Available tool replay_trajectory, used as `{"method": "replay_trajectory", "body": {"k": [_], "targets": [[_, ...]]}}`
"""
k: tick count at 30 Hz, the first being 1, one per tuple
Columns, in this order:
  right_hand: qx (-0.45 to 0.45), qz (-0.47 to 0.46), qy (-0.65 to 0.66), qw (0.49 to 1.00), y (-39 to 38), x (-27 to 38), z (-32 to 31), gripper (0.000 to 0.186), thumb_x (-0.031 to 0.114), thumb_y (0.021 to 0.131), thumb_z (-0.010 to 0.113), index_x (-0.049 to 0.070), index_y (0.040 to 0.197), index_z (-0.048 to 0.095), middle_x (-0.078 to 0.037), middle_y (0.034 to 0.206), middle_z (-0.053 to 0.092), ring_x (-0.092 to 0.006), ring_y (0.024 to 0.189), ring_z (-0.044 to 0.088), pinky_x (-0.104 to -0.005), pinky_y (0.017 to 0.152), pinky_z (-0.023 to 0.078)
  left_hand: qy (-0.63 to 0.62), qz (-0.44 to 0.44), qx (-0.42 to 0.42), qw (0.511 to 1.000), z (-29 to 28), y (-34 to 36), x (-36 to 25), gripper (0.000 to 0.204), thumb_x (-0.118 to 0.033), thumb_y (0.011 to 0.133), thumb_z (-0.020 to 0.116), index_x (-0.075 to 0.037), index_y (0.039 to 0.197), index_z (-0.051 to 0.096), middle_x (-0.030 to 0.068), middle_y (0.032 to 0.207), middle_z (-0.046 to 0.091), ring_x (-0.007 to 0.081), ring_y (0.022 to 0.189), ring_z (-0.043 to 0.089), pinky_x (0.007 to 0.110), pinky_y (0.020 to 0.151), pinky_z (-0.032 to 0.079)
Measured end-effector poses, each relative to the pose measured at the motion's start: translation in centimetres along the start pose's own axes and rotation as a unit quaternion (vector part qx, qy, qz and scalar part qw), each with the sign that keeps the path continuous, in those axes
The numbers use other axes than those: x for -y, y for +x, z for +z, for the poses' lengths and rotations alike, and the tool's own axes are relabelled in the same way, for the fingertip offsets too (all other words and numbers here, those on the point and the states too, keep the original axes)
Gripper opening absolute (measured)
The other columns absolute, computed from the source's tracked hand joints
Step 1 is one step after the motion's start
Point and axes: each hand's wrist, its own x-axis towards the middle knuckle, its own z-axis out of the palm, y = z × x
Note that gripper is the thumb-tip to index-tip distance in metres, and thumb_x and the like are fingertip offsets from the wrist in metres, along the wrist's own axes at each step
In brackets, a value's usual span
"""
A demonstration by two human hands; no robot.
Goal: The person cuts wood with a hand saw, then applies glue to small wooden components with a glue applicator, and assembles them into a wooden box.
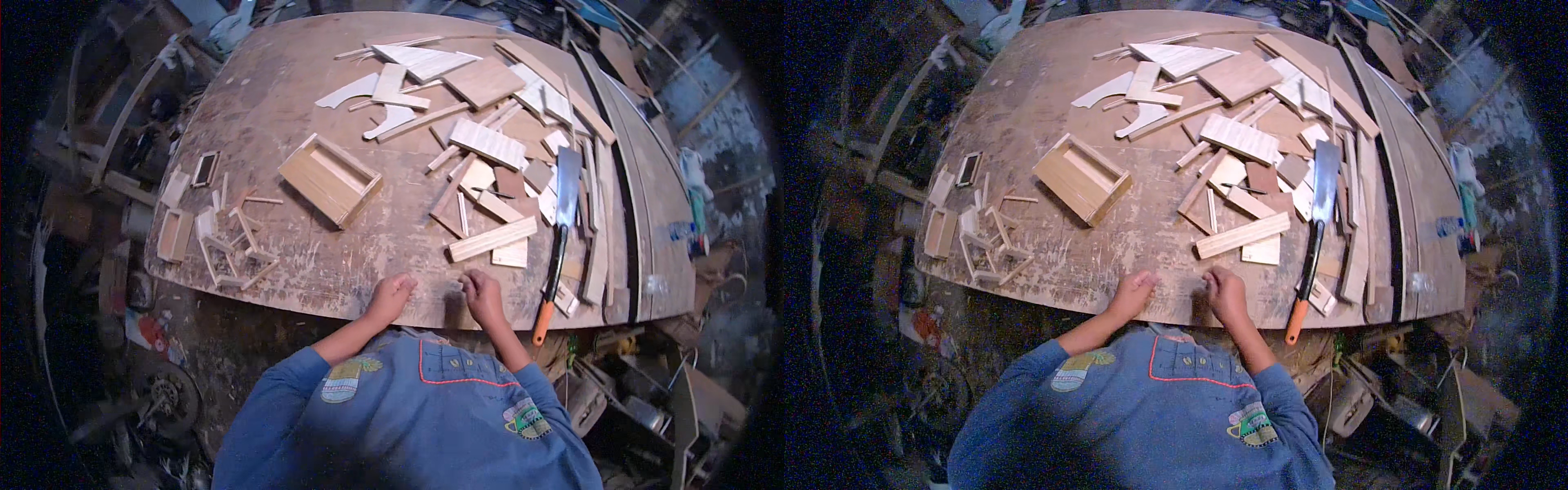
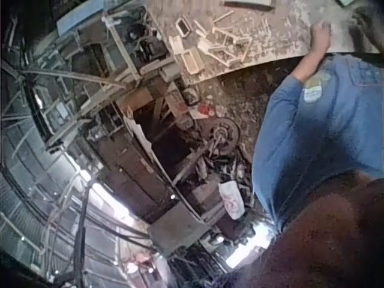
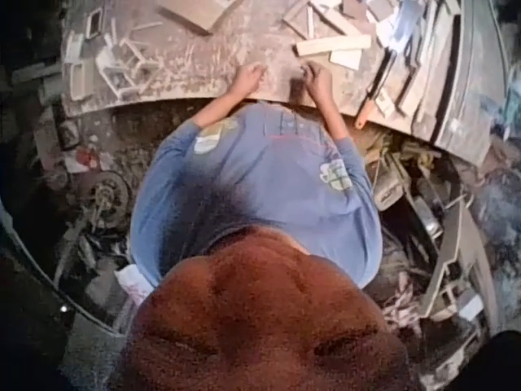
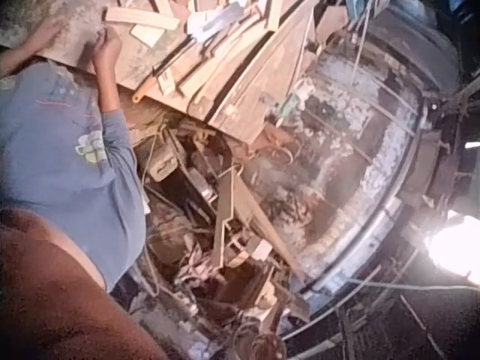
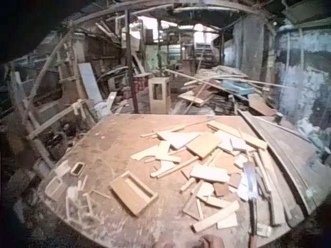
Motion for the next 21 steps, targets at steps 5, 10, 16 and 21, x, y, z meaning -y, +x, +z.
{"method": "replay_trajectory", "body": {"k": [5, 10, 16, 21], "targets": [[-0.065, 0.092, -0.023, 0.993, -6.2, -3.8, -1.2, 0.013, 0.007, 0.083, 0.06, 0.0, 0.092, 0.066, -0.021, 0.086, 0.065, -0.0374, 0.079, 0.064, -0.039, 0.07, 0.051, -0.009, 0.073, 0.064, 0.995, -0.4, -1.6, 1.9, 0.014, -0.014, 0.091, 0.053, -0.002, 0.09, 0.06, 0.0034, 0.074, 0.059, 0.0106, 0.071, 0.056, 0.027, 0.068, 0.047], [-0.149, 0.158, -0.009, 0.976, -9.6, -4.1, -3.5, 0.014, 0.01, 0.079, 0.069, -0.001, 0.088, 0.067, -0.012, 0.069, 0.064, -0.0156, 0.062, 0.062, -0.0303, 0.061, 0.049, -0.092, -0.007, 0.153, 0.984, -1.5, -1.8, 2.6, 0.032, 0.0, 0.082, 0.061, -0.002, 0.114, 0.058, -0.0032, 0.082, 0.056, 0.0048, 0.076, 0.052, 0.021, 0.07, 0.044], [-0.181, 0.222, -0.124, 0.95, -10.2, -4.2, -9.0, 0.019, 0.017, 0.074, 0.075, 0.002, 0.083, 0.067, -0.012, 0.082, 0.066, -0.0238, 0.072, 0.064, -0.0342, 0.067, 0.051, -0.085, -0.052, 0.154, 0.983, -0.2, 0.0, -0.1, 0.035, 0.001, 0.078, 0.068, 0.001, 0.113, 0.06, -0.0033, 0.077, 0.059, 0.0033, 0.071, 0.053, 0.019, 0.068, 0.043], [-0.182, 0.091, -0.387, 0.899, -10.0, -11.1, -9.7, 0.069, 0.017, 0.072, 0.075, 0.006, 0.134, 0.045, -0.021, 0.134, 0.045, -0.0384, 0.115, 0.047, -0.0413, 0.096, 0.042, -0.074, -0.042, 0.115, 0.99, 4.6, 3.2, -2.0, 0.029, 0.0, 0.08, 0.067, 0.003, 0.109, 0.065, 0.0004, 0.079, 0.066, 0.0042, 0.072, 0.057, 0.02, 0.068, 0.046]]}}
